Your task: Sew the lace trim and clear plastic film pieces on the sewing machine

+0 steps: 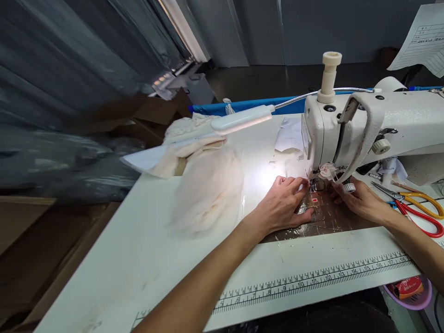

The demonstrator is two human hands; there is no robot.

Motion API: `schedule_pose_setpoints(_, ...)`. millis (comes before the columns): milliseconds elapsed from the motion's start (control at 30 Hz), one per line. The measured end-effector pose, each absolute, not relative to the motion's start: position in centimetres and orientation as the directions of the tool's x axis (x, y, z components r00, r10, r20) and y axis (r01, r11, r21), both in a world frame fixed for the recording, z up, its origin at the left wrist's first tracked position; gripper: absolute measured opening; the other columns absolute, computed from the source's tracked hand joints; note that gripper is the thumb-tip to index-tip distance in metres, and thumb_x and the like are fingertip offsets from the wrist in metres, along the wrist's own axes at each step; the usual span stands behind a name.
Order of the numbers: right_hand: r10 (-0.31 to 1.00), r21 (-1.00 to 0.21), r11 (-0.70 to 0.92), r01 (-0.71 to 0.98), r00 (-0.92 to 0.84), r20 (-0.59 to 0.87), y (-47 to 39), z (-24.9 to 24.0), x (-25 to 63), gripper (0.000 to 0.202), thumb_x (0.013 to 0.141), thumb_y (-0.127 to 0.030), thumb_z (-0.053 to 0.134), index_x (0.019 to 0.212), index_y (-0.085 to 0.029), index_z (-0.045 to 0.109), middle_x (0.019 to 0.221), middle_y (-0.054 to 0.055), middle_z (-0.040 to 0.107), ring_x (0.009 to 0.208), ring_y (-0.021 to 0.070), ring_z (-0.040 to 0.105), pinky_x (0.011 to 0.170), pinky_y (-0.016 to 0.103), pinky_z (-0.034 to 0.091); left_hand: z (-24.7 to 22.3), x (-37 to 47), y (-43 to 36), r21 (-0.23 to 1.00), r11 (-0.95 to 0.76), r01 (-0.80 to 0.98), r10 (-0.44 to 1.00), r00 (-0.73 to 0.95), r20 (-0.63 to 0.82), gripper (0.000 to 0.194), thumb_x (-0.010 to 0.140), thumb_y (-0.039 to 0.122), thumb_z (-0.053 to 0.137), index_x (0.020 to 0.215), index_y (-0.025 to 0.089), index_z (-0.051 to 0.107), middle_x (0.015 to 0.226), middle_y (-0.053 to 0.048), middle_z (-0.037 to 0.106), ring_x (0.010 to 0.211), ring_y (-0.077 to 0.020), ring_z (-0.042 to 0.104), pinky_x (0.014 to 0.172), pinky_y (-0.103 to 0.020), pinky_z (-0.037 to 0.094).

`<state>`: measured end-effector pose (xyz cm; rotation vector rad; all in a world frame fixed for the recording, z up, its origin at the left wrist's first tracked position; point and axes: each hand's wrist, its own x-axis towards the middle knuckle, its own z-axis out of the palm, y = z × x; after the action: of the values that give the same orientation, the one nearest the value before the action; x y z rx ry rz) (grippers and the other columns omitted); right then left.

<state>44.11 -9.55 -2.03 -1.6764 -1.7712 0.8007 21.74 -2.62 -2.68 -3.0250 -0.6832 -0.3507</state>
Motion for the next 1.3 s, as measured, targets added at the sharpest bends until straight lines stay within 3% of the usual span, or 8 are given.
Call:
schedule_pose_setpoints(100,0.997,-0.762,0.072,0.644,-0.07,0.036,-10.9,-1.3,44.0,0.038,0.094,-0.05,0.044,0.101,-0.017,0.063,0.08,0.005,0.066,0.075,0.0184,0.062,0.066,0.029,0.052,-2.6,21.7,-2.4,0.042,-0.902,0.431,0.429,0.877,0.216,0.046,0.091,0.047,0.045,0.114,0.01,0.062,0.106,-0.013,0.059,0.086,-0.0227,0.055,0.076,-0.04,0.043)
schedule_pose_setpoints(433,0.904,-0.501,0.351,0.791,-0.147,0.401,-13.3,-4.5,42.8,0.03,0.095,-0.022,0.042,0.116,-0.017,0.063,0.106,0.013,0.06,0.098,0.0229,0.063,0.084,0.041,0.058,-3.2,21.4,-1.9,0.129,-0.887,0.444,0.463,0.848,0.259,0.05,0.092,0.048,0.045,0.127,0.013,0.054,0.116,-0.014,0.058,0.101,-0.027,0.055,0.089,-0.047,0.042)
schedule_pose_setpoints(667,0.871,-0.399,0.415,0.818,-0.23,0.434,-13.5,-4.8,42.7,0.031,0.097,-0.02,0.039,0.122,-0.016,0.058,0.111,0.014,0.057,0.098,0.0224,0.064,0.084,0.041,0.061,-3.2,21.5,-2.3,0.168,-0.874,0.455,0.485,0.824,0.292,0.042,0.096,0.046,0.04,0.12,0.015,0.055,0.114,-0.013,0.058,0.102,-0.0257,0.054,0.093,-0.047,0.042)
schedule_pose_setpoints(1100,0.851,-0.375,0.446,0.812,-0.256,0.459,-13.5,-4.6,42.8,0.03,0.096,-0.017,0.042,0.122,-0.016,0.057,0.11,0.014,0.058,0.098,0.0226,0.065,0.084,0.04,0.061,-3.1,21.7,-2.5,0.165,-0.873,0.459,0.488,0.817,0.309,0.045,0.097,0.045,0.037,0.122,0.012,0.055,0.11,-0.014,0.059,0.098,-0.0255,0.055,0.092,-0.046,0.043)
schedule_pose_setpoints(1300,0.851,-0.371,0.438,0.819,-0.244,0.466,-13.5,-4.9,42.7,0.032,0.096,-0.018,0.041,0.123,-0.017,0.057,0.112,0.013,0.058,0.099,0.0231,0.064,0.084,0.04,0.061,-3.2,21.6,-2.3,0.197,-0.862,0.467,0.506,0.815,0.28,0.042,0.095,0.045,0.041,0.122,0.014,0.053,0.111,-0.014,0.059,0.101,-0.0263,0.054,0.101,-0.051,0.038)
